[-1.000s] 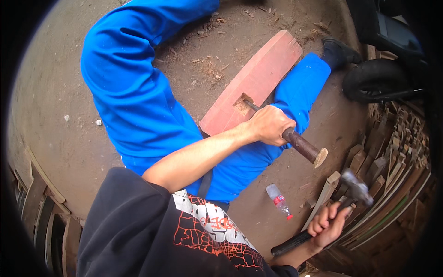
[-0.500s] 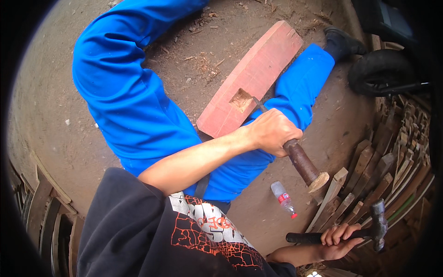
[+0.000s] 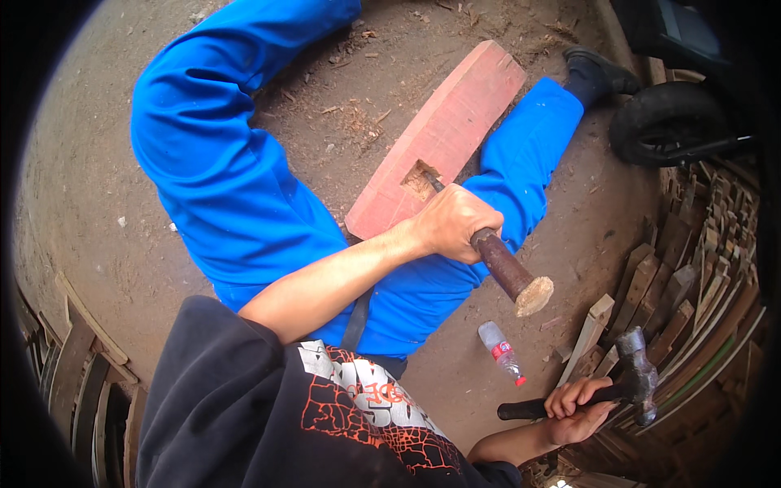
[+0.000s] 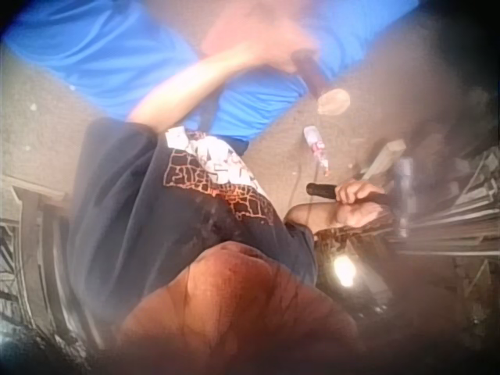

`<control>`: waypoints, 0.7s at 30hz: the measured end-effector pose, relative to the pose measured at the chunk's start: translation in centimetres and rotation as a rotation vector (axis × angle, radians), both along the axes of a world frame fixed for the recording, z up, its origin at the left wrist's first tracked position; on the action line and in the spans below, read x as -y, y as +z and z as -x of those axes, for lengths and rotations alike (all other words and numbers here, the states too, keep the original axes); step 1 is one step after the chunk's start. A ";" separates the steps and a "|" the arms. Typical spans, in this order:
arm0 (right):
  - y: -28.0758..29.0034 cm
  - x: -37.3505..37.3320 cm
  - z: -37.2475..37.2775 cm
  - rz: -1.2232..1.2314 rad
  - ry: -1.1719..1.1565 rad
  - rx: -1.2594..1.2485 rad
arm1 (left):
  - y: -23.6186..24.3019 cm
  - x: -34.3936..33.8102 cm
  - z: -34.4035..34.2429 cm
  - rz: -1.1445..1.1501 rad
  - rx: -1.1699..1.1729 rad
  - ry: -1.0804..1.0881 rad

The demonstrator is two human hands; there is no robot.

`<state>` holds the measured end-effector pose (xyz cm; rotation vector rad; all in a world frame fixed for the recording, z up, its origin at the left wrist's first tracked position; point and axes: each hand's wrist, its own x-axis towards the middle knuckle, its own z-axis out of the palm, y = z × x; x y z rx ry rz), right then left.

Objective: The person sits on the ground and uses a hammer and chisel to carve a rectangular recess into a piece of reddish wood. They repeatedly strike the chisel to remove wood chips and occasionally clear the debris from the carved area.

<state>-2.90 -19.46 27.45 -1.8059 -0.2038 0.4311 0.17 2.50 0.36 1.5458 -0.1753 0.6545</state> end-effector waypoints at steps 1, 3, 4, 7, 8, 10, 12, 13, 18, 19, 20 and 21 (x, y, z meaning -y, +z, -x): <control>-0.3 -0.2 0.2 0.027 0.014 0.015 | 0.0 -0.1 0.0 -0.015 -0.015 -0.031; -0.6 -0.3 0.4 0.039 0.020 0.017 | 0.4 -0.7 0.2 -0.042 -0.044 -0.092; -0.8 -0.3 0.5 0.045 0.031 0.018 | 0.7 -0.9 0.1 -0.019 -0.017 -0.106; -1.2 -0.1 0.6 0.041 0.039 0.007 | 2.4 -1.4 -0.2 -0.008 0.007 -0.112; -1.3 -0.1 0.6 0.037 0.044 0.004 | 3.1 -1.5 -0.2 -0.043 -0.020 -0.092; -1.4 -0.4 0.5 0.024 0.051 -0.002 | 4.1 -1.5 0.1 -0.053 -0.081 -0.095; -1.6 -0.6 0.4 0.008 0.060 -0.010 | 4.6 -0.7 0.6 0.048 -0.076 -0.060; -1.8 -0.5 0.4 0.003 0.053 -0.018 | 4.8 -0.5 0.7 0.095 -0.076 -0.040; -2.2 -0.4 0.8 -0.035 -0.102 -0.053 | 5.9 -0.9 1.2 0.005 -0.017 0.024; -2.2 -0.4 0.9 -0.030 -0.106 -0.050 | 6.1 -0.7 1.4 -0.008 -0.013 0.030; -2.3 -0.5 0.9 -0.024 -0.111 -0.048 | 6.4 -0.6 1.5 -0.001 -0.035 0.000; -2.3 -0.5 0.9 -0.019 -0.115 -0.046 | 6.7 -0.4 1.7 0.005 -0.057 -0.029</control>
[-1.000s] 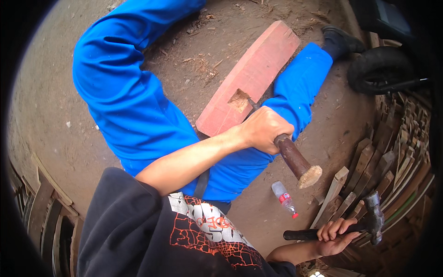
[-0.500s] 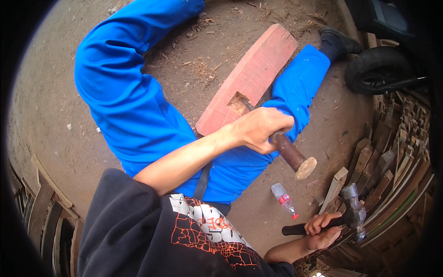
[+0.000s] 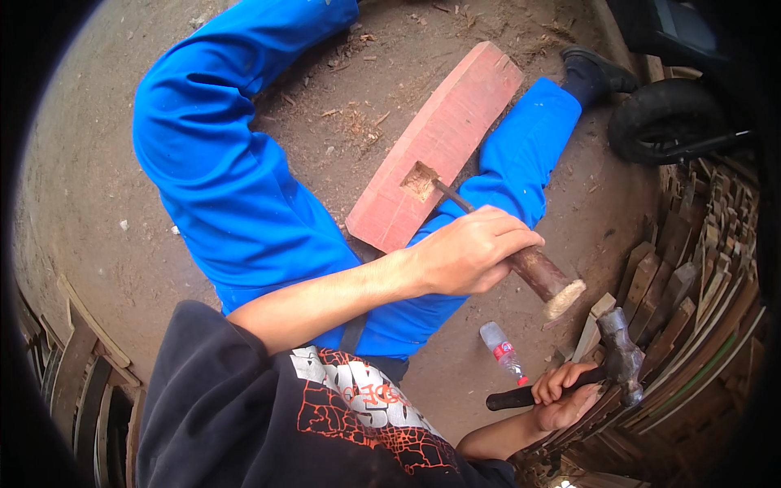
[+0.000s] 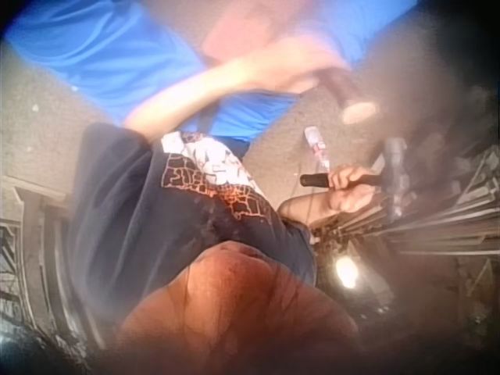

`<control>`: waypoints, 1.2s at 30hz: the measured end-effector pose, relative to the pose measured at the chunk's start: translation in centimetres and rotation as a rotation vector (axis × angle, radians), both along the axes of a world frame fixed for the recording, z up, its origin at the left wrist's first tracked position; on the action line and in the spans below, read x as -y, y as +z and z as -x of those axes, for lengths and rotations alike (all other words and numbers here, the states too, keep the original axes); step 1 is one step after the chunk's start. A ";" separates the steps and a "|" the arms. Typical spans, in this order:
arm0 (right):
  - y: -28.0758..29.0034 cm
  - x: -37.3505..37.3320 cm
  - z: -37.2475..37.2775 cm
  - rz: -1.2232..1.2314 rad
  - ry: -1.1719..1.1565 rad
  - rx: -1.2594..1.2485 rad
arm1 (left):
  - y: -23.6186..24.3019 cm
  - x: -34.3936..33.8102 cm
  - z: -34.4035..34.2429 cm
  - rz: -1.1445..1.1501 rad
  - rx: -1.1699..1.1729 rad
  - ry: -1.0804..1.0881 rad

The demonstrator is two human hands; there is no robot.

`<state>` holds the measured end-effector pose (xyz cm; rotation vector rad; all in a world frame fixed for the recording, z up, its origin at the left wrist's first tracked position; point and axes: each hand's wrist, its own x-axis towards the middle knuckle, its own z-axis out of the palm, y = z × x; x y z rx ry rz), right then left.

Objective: The person sits on the ground and uses a hammer and chisel to carve a rectangular recess into a piece of reddish wood. They repeatedly strike the chisel to remove wood chips and occasionally clear the debris from the carved area.

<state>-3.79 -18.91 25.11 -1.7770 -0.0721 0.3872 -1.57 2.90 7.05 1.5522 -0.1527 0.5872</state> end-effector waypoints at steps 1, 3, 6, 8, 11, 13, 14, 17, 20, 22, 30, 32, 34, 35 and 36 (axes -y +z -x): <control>-0.1 0.0 0.0 0.001 -0.009 -0.001 | 0.2 0.1 0.1 0.007 -0.022 -0.029; -0.3 0.0 0.1 0.004 -0.027 -0.001 | -0.1 0.1 0.3 -0.074 -0.085 -0.075; -0.5 -0.3 0.2 0.018 -0.007 0.008 | -0.8 0.4 0.0 -0.083 -0.042 -0.086; -0.7 -0.4 0.4 0.031 0.002 0.017 | -1.0 0.4 -0.7 -0.024 0.038 -0.042; -0.7 -0.2 0.6 0.051 -0.005 0.018 | -0.9 0.5 -2.0 0.056 0.120 0.093; -0.6 -0.4 0.6 0.041 -0.006 0.022 | -1.2 0.8 -2.7 0.026 0.100 0.222; -0.5 -0.7 0.6 0.025 -0.004 0.029 | -1.4 0.9 -3.2 0.022 0.097 0.270; -0.4 -1.7 0.7 -0.054 0.028 0.069 | -1.3 0.7 -4.7 0.039 0.057 0.356; -0.9 -3.2 1.2 -0.060 0.029 0.120 | -1.5 0.2 -5.8 0.104 0.021 0.366; -1.3 -4.8 1.0 0.008 0.017 0.135 | -1.5 0.0 -6.2 0.099 0.036 0.367; 5.0 -7.7 -3.8 -0.055 -0.061 -0.314 | -1.0 0.0 -6.1 0.084 0.050 0.306; 7.4 -6.9 -5.8 -0.246 0.142 -0.228 | -1.4 -0.2 -6.0 0.060 0.045 0.322; 9.8 -6.2 -6.9 -0.257 0.205 0.155 | -1.6 -0.1 -5.8 0.058 0.038 0.323; 10.7 -5.8 -7.2 -0.236 0.159 0.332 | -1.7 0.0 -5.8 0.062 0.036 0.320; 11.2 -6.2 -7.3 -0.218 0.112 0.514 | -1.7 0.1 -5.8 0.062 0.038 0.314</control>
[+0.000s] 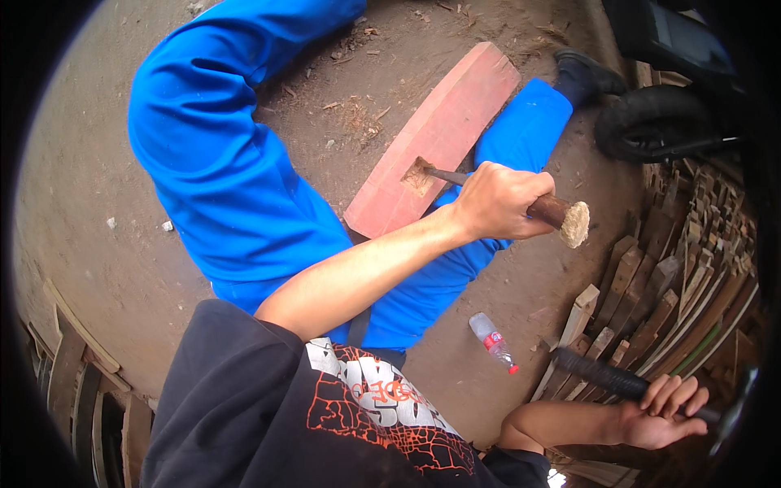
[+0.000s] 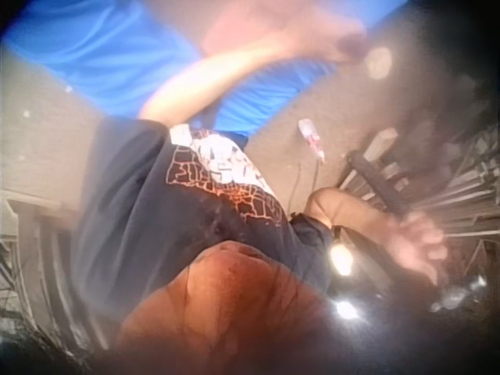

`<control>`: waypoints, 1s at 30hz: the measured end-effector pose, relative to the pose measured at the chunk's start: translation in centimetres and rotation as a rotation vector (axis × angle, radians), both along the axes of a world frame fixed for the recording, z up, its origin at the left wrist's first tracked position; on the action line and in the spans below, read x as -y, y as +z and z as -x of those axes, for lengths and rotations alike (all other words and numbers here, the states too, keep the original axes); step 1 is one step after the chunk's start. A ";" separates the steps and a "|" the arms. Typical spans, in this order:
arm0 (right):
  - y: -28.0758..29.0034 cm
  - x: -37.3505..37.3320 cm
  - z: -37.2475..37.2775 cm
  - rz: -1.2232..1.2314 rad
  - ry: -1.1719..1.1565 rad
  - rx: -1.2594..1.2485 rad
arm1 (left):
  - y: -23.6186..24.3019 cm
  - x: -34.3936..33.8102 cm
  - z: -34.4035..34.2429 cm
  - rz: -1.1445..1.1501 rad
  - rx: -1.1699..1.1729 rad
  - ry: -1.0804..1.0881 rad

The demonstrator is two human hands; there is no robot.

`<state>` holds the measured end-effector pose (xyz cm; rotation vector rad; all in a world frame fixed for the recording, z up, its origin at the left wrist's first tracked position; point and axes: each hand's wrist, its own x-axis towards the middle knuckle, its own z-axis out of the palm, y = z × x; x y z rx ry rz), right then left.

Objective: The person sits on the ground and uses a hammer and chisel to carve a rectangular recess into a piece of reddish wood. They repeatedly strike the chisel to remove wood chips and occasionally clear the debris from the carved area.

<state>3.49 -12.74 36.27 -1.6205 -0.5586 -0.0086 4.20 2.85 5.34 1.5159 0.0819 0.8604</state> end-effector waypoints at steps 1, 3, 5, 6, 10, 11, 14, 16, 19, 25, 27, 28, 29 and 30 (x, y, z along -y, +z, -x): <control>-0.3 -0.3 0.0 0.003 -0.123 0.168 | 0.1 0.2 -0.1 0.003 -0.001 0.005; -4.0 -1.0 0.4 -0.048 -0.095 0.167 | 0.2 0.6 -0.2 0.002 -0.003 0.013; -9.1 -2.6 2.4 0.194 -0.290 -0.456 | -0.4 0.1 0.0 -0.040 -0.037 0.053; -10.0 -2.5 2.6 0.748 -0.142 -0.691 | -0.5 0.2 0.0 -0.048 -0.043 0.062; -5.7 -0.8 1.6 0.462 -0.174 -0.849 | -0.2 0.5 0.3 -0.029 0.015 0.043; -4.8 -0.7 1.4 0.345 -0.179 -0.734 | -0.1 0.6 0.1 -0.018 0.003 0.031; -0.8 -0.6 0.3 0.237 -0.086 -0.301 | -0.3 0.4 -0.4 -0.022 -0.043 0.039; -0.5 -1.1 0.0 0.064 0.031 -0.136 | 0.1 0.5 -0.9 0.001 -0.058 0.031; -7.6 -3.3 0.7 0.197 -0.255 -0.203 | -0.4 0.6 -1.0 -0.055 -0.085 0.052; -4.8 -2.0 -1.1 0.720 -0.234 -0.730 | -0.4 1.5 -1.5 -0.078 -0.096 0.039; -2.2 -2.3 -2.5 0.525 -0.287 -0.556 | -0.4 1.2 -2.0 -0.047 -0.141 0.053; -1.0 -2.3 -3.3 0.461 -0.325 -0.403 | -0.3 1.1 -2.4 -0.036 -0.152 0.061; -0.4 -2.3 -3.9 0.415 -0.313 -0.309 | -0.3 0.9 -2.5 -0.050 -0.174 0.059; 0.0 -2.6 -4.4 0.369 -0.302 -0.210 | -0.2 1.1 -2.6 -0.035 -0.166 0.048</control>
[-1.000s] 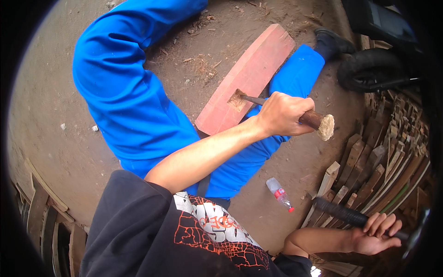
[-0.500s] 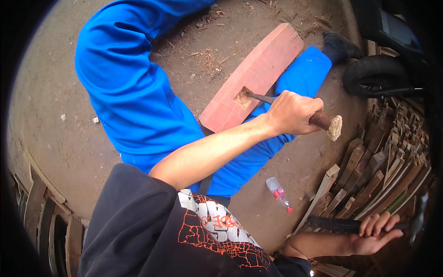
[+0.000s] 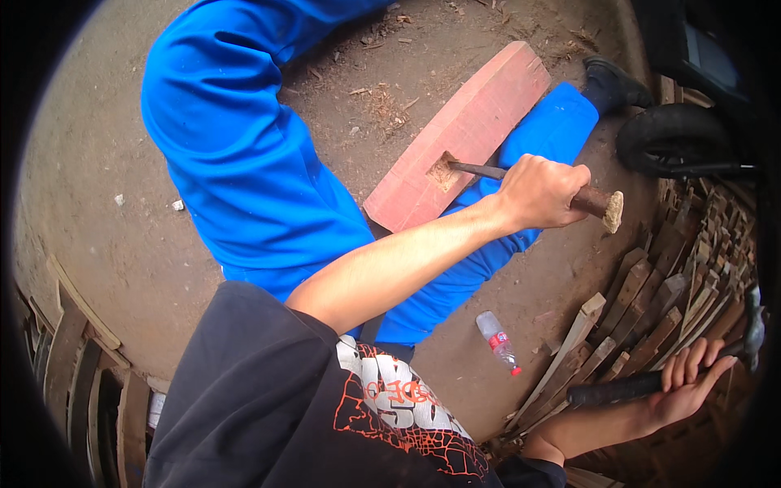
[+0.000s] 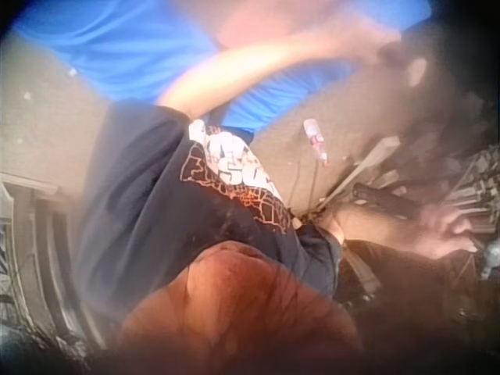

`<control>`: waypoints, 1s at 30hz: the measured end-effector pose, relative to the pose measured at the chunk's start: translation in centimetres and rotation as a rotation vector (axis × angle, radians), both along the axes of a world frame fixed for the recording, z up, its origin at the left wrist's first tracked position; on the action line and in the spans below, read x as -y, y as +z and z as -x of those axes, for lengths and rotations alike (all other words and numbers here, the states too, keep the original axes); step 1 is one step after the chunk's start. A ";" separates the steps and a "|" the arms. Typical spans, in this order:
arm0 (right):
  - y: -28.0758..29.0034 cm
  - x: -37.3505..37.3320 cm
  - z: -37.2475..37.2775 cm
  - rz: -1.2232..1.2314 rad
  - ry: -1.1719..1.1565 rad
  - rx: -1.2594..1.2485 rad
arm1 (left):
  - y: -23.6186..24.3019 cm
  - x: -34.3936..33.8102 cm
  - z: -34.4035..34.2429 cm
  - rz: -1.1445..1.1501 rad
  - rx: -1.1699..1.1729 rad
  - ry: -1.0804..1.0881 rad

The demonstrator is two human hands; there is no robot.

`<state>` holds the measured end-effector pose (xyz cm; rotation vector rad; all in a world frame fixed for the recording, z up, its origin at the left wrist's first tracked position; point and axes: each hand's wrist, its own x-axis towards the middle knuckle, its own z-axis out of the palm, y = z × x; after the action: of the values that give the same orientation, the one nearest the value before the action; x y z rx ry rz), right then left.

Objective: The person sits on the ground and uses a hammer and chisel to carve a rectangular recess into a piece of reddish wood. They repeatedly strike the chisel to remove wood chips and occasionally clear the debris from the carved area.

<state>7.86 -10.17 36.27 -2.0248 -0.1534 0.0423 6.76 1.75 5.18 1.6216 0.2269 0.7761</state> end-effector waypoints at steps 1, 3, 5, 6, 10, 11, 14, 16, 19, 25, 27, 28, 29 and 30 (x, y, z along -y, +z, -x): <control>-1.2 -1.0 -0.1 -0.011 -0.073 0.061 | 0.0 0.1 -0.1 0.006 0.005 -0.008; -5.7 -3.9 1.2 0.046 -0.173 0.073 | -0.2 0.3 -0.4 0.019 0.001 -0.014; -8.3 -2.3 1.5 0.425 -0.029 -0.372 | -0.8 -0.1 -0.1 -0.005 -0.031 0.024; -8.0 -1.4 1.5 0.489 0.064 -0.625 | -0.6 0.2 -0.1 0.001 -0.032 0.005; -2.2 0.1 -0.5 0.306 -0.094 -0.490 | 0.1 0.5 -0.4 0.017 -0.042 -0.043; -1.4 -0.3 -1.4 0.206 -0.100 -0.358 | 0.0 0.2 -0.4 0.018 -0.041 -0.035; 0.9 1.1 -4.4 -0.051 0.063 -0.108 | 0.3 0.4 -0.3 0.051 -0.045 -0.061; -3.4 -2.6 -2.4 -0.029 -0.205 0.087 | -0.1 0.7 -0.3 0.012 -0.083 -0.087; -8.3 -0.5 0.9 0.540 -0.024 -0.624 | -0.5 0.2 0.1 -0.004 -0.114 -0.083; -2.7 1.2 -0.3 0.096 -0.209 -0.291 | 0.0 0.5 -0.6 0.026 -0.065 -0.036; -2.9 0.4 -0.6 -0.044 -0.195 -0.020 | 0.1 1.0 -0.5 0.038 -0.079 -0.062; -4.5 0.1 -0.3 -0.110 -0.190 0.007 | 0.2 1.0 -0.6 0.034 -0.080 -0.068; -6.4 1.0 0.7 0.150 -0.132 -0.154 | 0.4 0.8 -0.6 0.047 -0.105 -0.123; -8.8 2.0 1.4 0.385 -0.051 -0.323 | -0.1 0.3 -0.6 0.020 -0.119 -0.109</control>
<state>6.48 -12.18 27.45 -2.3703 0.1204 0.3908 7.35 1.43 5.10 1.6488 0.2276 0.5935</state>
